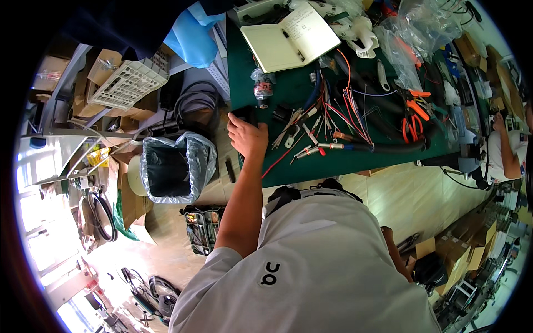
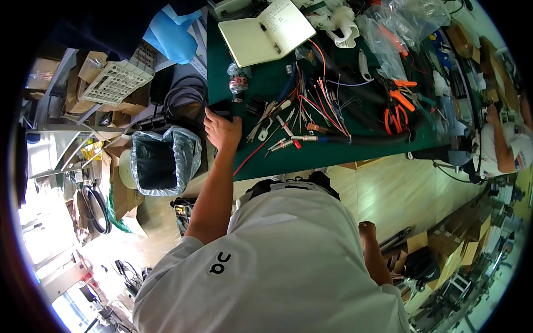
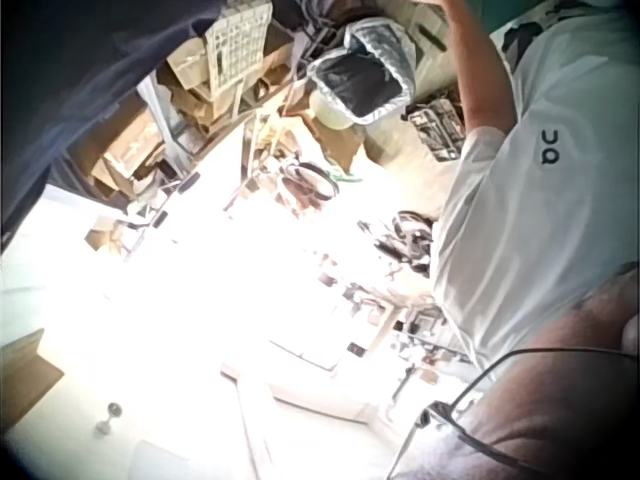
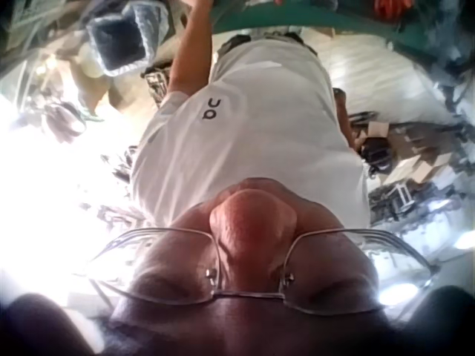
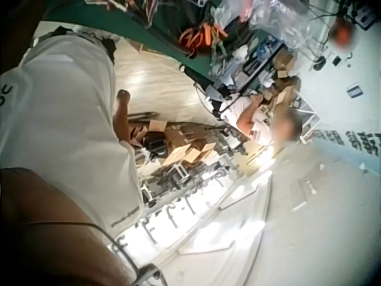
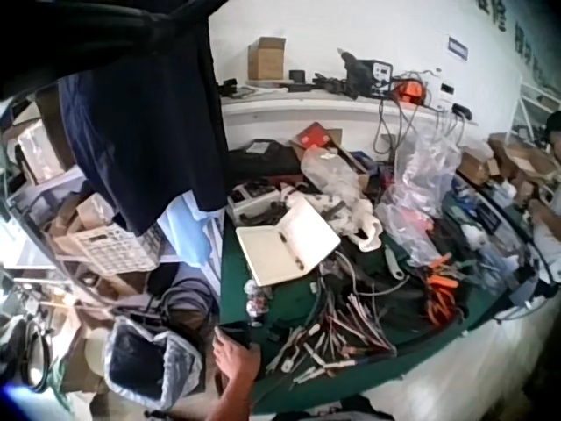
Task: The person strips the end of a red wire with pliers, uses a multimeter to test components, and moves several wiring harnesses and plastic bags on a repair bench.
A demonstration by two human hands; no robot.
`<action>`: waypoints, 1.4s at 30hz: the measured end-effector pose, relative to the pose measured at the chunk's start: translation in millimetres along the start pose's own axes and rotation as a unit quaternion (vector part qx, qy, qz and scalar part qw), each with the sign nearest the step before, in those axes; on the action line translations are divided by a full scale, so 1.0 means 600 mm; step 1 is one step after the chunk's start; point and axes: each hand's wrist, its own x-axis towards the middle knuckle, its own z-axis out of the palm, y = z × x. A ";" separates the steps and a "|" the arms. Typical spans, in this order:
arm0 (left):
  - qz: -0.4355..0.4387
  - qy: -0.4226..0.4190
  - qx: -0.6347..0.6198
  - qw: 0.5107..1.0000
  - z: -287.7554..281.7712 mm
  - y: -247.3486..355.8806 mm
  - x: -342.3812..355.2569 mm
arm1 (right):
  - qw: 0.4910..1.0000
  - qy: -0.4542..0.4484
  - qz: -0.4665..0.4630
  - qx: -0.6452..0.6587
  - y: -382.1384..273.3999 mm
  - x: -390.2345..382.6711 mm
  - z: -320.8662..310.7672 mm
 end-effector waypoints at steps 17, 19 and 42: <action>-0.314 -0.197 -0.294 0.881 -0.058 -0.371 -0.007 | 0.983 0.035 -0.081 0.159 -0.055 0.066 -0.060; -0.318 -0.216 -0.356 0.852 -0.053 -0.376 -0.043 | 0.982 0.021 -0.068 0.176 -0.038 0.072 -0.055; -0.269 -0.118 -0.561 0.774 -0.031 -0.252 -0.073 | 0.985 -0.016 -0.041 0.165 -0.051 0.037 -0.036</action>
